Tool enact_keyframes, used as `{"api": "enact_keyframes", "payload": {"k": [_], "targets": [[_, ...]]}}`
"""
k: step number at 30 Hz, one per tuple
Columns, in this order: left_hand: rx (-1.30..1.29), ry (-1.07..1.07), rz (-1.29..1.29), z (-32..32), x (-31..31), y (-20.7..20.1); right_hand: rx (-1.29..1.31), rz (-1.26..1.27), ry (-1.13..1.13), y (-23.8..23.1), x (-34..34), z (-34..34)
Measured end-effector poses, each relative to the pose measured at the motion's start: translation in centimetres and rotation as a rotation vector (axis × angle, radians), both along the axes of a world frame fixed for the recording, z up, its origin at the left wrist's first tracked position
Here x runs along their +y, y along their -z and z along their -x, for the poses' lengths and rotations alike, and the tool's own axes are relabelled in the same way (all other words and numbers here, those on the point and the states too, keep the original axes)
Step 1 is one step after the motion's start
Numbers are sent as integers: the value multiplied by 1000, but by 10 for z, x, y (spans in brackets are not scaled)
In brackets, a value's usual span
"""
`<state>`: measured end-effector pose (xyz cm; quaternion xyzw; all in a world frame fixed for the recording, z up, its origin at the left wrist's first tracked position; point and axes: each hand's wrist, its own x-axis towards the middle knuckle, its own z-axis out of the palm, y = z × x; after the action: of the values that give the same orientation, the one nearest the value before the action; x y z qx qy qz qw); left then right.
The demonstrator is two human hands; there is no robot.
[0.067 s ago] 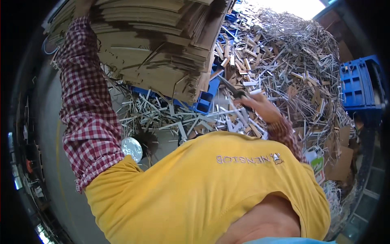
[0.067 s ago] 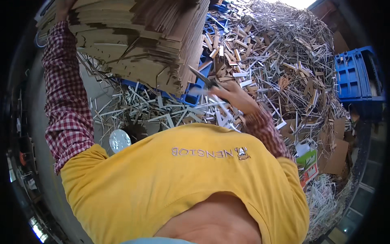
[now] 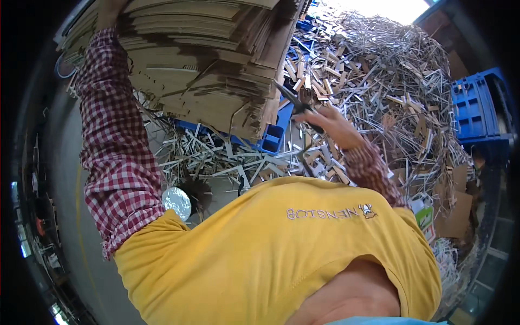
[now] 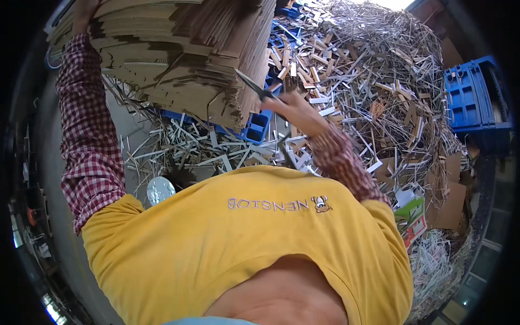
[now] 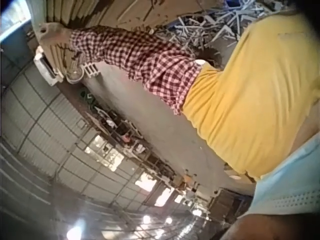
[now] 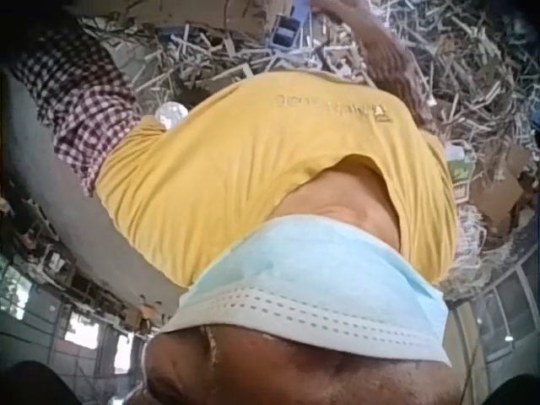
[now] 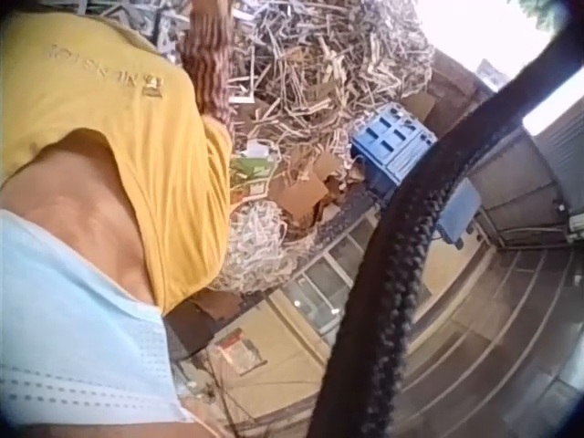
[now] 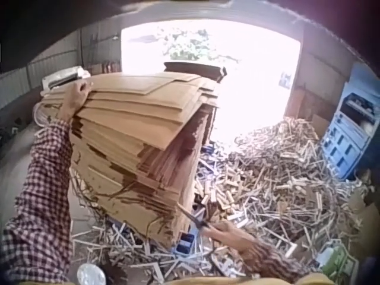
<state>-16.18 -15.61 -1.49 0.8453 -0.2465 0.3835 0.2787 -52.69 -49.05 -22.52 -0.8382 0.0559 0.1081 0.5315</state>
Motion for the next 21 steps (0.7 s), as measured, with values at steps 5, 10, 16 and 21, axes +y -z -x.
{"api": "enact_keyframes", "payload": {"k": [5, 10, 16, 21], "targets": [[-82, 77, 32, 1, -8, 5, -95, -126, 30, 2, 21, -23], [-96, 66, -60, 5, -10, 0, 36, -196, 163, 36, -35, 50], [-103, -15, -6, 3, -4, 4, 23, 27, -35, -1, 18, -13], [-121, 32, 35, 11, -17, 4, -55, -253, 83, 4, 28, -17]]}}
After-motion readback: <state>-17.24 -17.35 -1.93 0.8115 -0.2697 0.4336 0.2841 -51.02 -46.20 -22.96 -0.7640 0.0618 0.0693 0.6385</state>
